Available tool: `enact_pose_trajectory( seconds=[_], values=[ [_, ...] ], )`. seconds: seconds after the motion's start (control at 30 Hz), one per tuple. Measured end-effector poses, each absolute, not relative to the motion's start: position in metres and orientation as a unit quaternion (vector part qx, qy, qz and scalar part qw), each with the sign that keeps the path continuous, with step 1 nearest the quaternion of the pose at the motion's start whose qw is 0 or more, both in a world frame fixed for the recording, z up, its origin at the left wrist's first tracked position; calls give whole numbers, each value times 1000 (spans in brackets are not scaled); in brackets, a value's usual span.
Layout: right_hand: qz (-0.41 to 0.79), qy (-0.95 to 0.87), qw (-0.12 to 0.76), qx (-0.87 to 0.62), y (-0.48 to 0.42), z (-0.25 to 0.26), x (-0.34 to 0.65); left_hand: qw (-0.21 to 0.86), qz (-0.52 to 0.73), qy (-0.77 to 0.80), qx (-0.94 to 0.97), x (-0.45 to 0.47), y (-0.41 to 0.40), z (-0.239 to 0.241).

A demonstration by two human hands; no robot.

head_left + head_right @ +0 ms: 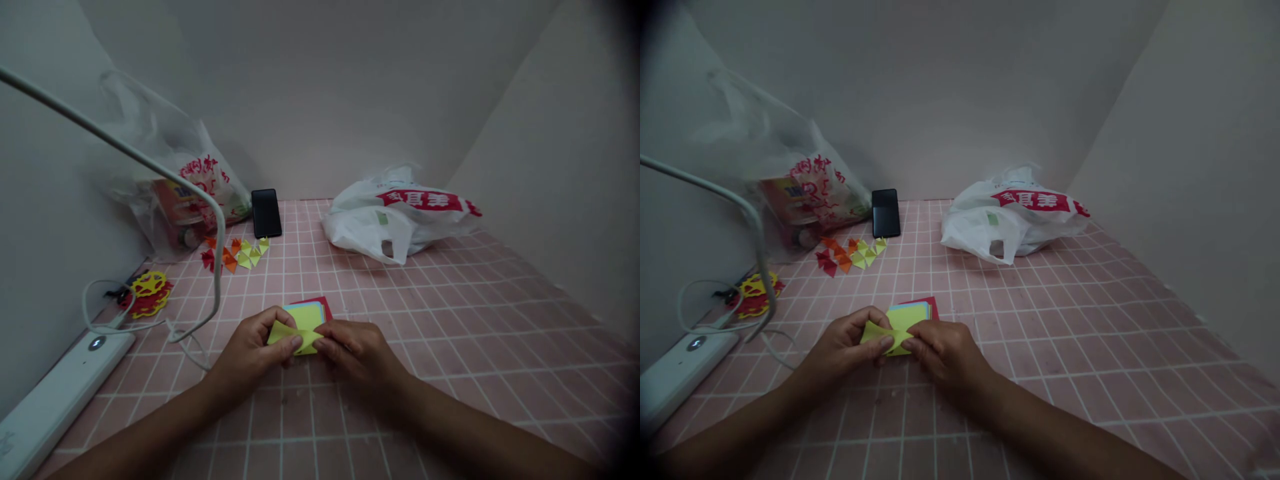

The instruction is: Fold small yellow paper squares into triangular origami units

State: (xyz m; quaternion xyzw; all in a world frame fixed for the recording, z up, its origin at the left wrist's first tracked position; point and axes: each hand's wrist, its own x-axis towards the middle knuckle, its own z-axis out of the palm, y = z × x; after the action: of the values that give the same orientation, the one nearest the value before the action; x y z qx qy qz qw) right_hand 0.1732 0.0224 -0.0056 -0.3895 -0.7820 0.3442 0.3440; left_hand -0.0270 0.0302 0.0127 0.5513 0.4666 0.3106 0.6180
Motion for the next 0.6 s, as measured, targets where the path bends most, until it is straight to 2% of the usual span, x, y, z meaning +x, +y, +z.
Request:
enact_pose_trajectory(
  seconds=[0.33, 0.6],
  values=[
    [308, -793, 372, -369, 21, -5, 172, 614, 342, 452, 549, -26, 30, 8],
    [350, -773, 374, -373, 19, -2, 170, 597, 350, 466, 551, -26, 28, 10]
  ],
)
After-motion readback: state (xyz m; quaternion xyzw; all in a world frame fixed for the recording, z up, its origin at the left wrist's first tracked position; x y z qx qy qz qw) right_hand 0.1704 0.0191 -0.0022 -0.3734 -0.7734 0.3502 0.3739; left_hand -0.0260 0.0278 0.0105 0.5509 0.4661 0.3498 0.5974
